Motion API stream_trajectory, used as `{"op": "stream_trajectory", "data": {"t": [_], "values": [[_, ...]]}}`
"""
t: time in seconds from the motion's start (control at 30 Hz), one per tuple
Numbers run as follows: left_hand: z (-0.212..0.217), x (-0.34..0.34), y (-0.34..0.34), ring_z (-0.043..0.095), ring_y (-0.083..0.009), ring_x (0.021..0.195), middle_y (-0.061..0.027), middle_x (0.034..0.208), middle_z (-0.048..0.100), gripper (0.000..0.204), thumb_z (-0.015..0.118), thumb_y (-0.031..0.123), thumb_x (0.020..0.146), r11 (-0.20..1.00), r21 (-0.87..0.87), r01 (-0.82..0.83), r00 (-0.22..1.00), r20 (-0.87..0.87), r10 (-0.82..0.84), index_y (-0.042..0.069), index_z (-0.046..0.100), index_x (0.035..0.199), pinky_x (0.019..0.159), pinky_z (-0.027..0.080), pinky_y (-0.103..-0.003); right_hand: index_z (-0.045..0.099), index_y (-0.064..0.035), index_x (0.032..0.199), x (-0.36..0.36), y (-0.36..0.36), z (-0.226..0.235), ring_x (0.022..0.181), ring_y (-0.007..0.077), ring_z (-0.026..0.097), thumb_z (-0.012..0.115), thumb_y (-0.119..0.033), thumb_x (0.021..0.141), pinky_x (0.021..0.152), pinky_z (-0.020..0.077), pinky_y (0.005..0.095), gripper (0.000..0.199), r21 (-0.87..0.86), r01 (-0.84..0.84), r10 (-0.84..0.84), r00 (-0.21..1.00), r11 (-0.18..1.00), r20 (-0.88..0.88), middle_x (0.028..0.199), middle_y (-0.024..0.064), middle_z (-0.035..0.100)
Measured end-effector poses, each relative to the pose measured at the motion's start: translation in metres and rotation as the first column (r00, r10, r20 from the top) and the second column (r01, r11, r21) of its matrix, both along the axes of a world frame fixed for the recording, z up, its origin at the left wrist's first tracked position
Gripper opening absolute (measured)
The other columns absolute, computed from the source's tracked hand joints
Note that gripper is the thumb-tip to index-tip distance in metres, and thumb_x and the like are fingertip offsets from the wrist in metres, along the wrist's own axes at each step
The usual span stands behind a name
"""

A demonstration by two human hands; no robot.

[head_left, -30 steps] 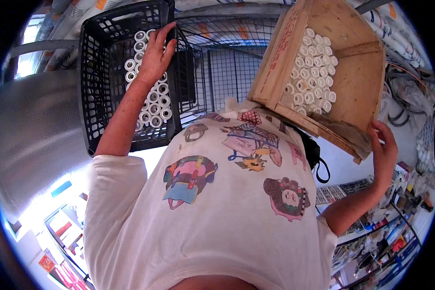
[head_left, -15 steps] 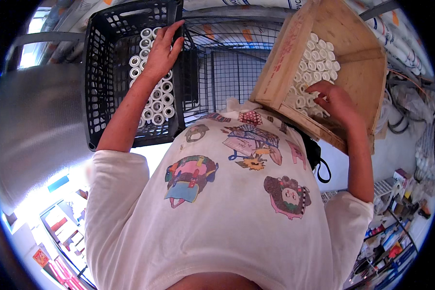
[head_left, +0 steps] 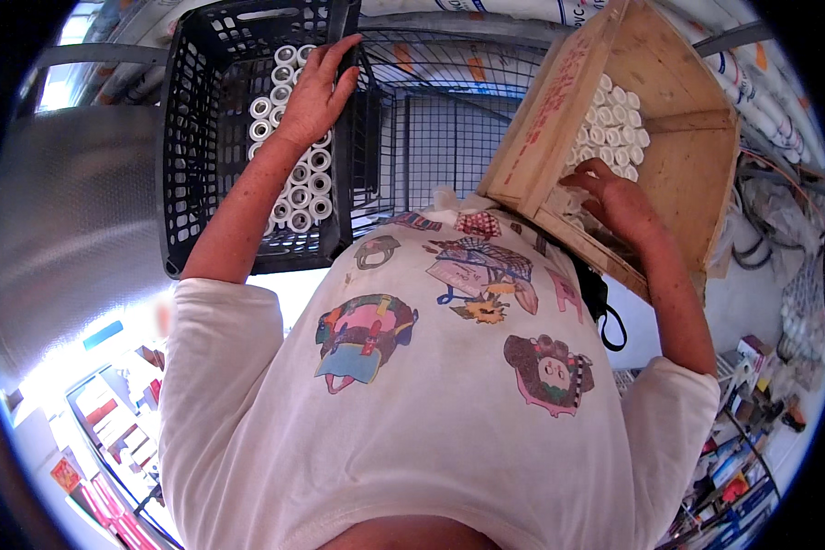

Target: The person transfers small white plastic pipe connectors from a wooden crate into a black plastic basket. They pick up the connectors by hand, often in small groups, and place them into the basket, arranging them in rows. The task is performed in a repetitive cycle of picking and placing.

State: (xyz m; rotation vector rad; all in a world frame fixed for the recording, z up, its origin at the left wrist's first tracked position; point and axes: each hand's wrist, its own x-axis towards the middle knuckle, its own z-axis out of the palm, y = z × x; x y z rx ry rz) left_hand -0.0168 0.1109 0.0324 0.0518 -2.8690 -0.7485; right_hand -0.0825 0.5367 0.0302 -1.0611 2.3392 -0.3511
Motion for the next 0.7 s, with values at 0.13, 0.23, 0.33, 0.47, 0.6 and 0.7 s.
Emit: {"op": "stream_trajectory", "data": {"t": [0.13,0.23,0.33,0.47,0.6,0.7], "values": [[0.0002,-0.0001,-0.0005,0.047,-0.0344,0.11,-0.0168,0.123,0.042,0.042,0.046,0.028,0.09,1.0,-0.004,0.006,1.0,-0.007,-0.006,0.023,0.038,0.131,0.092,0.04,-0.037,0.059,-0.0179,0.106,-0.0031,0.0021,-0.0045,0.094,0.0267,0.058,0.061,0.002,0.071,0.078,0.0491,0.0371,0.04,-0.003,-0.028,0.028,1.0,1.0,-0.01,0.113,0.0033,0.051],[0.0011,0.0005,0.0011,0.047,-0.0347,0.11,-0.0173,0.122,0.042,0.042,0.046,0.027,0.09,0.999,0.028,0.017,1.0,-0.018,-0.017,0.022,0.038,0.131,0.091,0.04,-0.037,0.06,-0.0168,0.106,-0.0046,0.0009,-0.0023,0.093,0.0266,0.057,0.062,0.003,0.071,0.078,0.0489,0.0363,0.04,0.013,-0.047,0.047,0.999,0.999,0.006,0.113,0.0031,0.051],[0.0017,0.0001,0.0005,0.047,-0.0349,0.109,-0.0175,0.121,0.043,0.042,0.046,0.026,0.09,0.999,0.021,0.031,0.999,-0.023,-0.03,0.021,0.038,0.131,0.091,0.04,-0.037,0.06,-0.019,0.105,-0.0043,0.0042,-0.0056,0.093,0.0267,0.058,0.061,0.001,0.072,0.076,0.0492,0.0368,0.039,-0.028,-0.085,0.084,0.996,0.996,-0.029,0.112,0.0034,0.052],[0.0018,-0.0002,0.0002,0.047,-0.035,0.108,-0.0173,0.12,0.043,0.042,0.046,0.026,0.09,1.0,0.003,0.029,0.999,-0.027,-0.029,0.02,0.038,0.13,0.091,0.04,-0.037,0.059,-0.0166,0.106,-0.003,0.004,-0.0065,0.094,0.0265,0.057,0.062,0.001,0.072,0.076,0.0493,0.0365,0.038,-0.045,-0.09,0.088,0.995,0.995,-0.049,0.112,0.004,0.051],[0.0018,0.0004,0.0002,0.048,-0.0351,0.108,-0.0171,0.12,0.043,0.042,0.046,0.025,0.089,0.999,0.001,0.033,0.999,-0.027,-0.032,0.02,0.038,0.13,0.091,0.04,-0.037,0.059,-0.0153,0.106,-0.0018,0.006,-0.0101,0.094,0.0266,0.057,0.062,0.001,0.072,0.077,0.0495,0.0366,0.038,-0.035,-0.048,0.047,0.998,0.998,-0.032,0.112,0.0044,0.051],[0.004,0.0007,0.0028,0.048,-0.0351,0.107,-0.0172,0.119,0.043,0.042,0.046,0.025,0.089,1.0,0.011,0.022,1.0,-0.02,-0.022,0.02,0.038,0.13,0.09,0.04,-0.037,0.058,-0.0157,0.107,-0.0012,0.0055,-0.0089,0.093,0.0269,0.057,0.061,0.001,0.073,0.077,0.0497,0.0368,0.038,-0.029,-0.049,0.048,0.998,0.998,-0.037,0.112,0.0039,0.051]]}}
